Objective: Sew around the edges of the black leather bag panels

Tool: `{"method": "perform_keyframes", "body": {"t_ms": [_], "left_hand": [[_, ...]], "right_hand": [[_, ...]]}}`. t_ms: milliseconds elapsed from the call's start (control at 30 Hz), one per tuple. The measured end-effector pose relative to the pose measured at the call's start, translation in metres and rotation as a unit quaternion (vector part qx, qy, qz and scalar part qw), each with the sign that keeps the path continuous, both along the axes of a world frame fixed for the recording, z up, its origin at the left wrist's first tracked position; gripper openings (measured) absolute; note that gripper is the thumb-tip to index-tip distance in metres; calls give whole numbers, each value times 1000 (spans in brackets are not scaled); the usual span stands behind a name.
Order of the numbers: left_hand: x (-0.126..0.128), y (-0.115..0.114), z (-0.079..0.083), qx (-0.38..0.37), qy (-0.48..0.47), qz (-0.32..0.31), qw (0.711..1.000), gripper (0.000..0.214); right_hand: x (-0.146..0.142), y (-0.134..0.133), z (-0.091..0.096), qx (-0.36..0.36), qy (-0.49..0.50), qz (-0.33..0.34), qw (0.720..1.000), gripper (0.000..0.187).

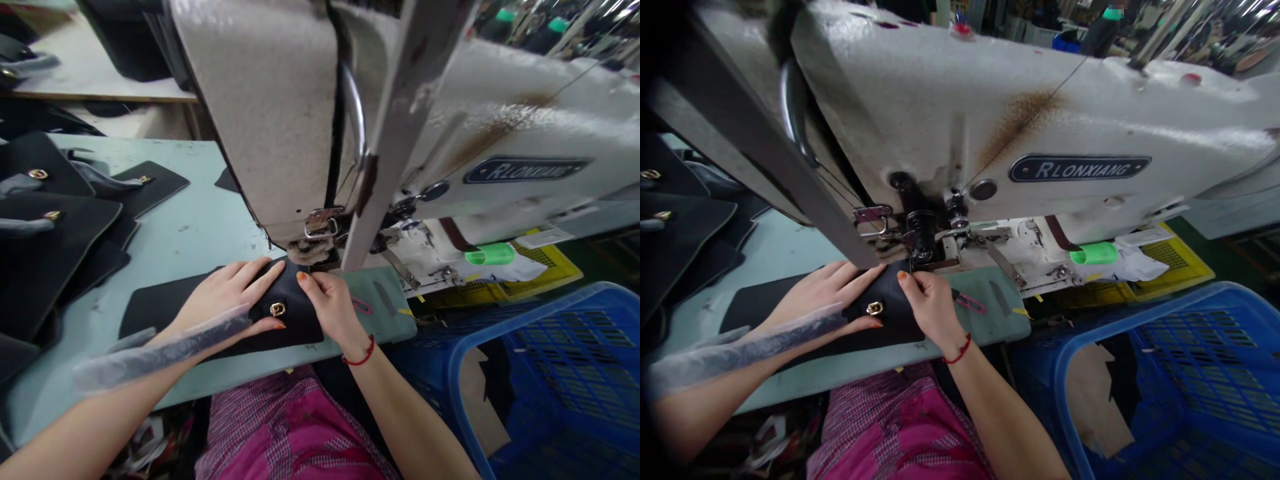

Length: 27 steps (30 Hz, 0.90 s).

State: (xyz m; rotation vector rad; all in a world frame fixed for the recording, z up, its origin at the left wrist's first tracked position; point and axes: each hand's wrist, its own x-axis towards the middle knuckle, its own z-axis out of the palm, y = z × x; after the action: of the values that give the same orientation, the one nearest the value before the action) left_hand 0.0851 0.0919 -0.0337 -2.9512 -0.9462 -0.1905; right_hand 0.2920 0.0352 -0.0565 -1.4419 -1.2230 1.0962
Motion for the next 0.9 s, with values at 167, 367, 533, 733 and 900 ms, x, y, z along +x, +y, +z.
{"method": "perform_keyframes", "body": {"t_ms": [167, 367, 533, 733, 900], "left_hand": [[6, -5, 5, 9, 15, 25, 1000, 87], [6, -1, 6, 4, 25, 41, 999, 86], [5, 5, 3, -11, 18, 49, 999, 85], [6, 6, 5, 3, 23, 43, 999, 83], [9, 5, 13, -15, 25, 54, 998, 81]], "right_hand": [[4, 4, 1, -14, 13, 6, 1000, 49], [7, 9, 5, -14, 25, 12, 1000, 48], [16, -25, -3, 13, -24, 51, 998, 49], [16, -73, -38, -25, 2, 61, 998, 46], [9, -75, -42, -30, 48, 52, 997, 47]]}}
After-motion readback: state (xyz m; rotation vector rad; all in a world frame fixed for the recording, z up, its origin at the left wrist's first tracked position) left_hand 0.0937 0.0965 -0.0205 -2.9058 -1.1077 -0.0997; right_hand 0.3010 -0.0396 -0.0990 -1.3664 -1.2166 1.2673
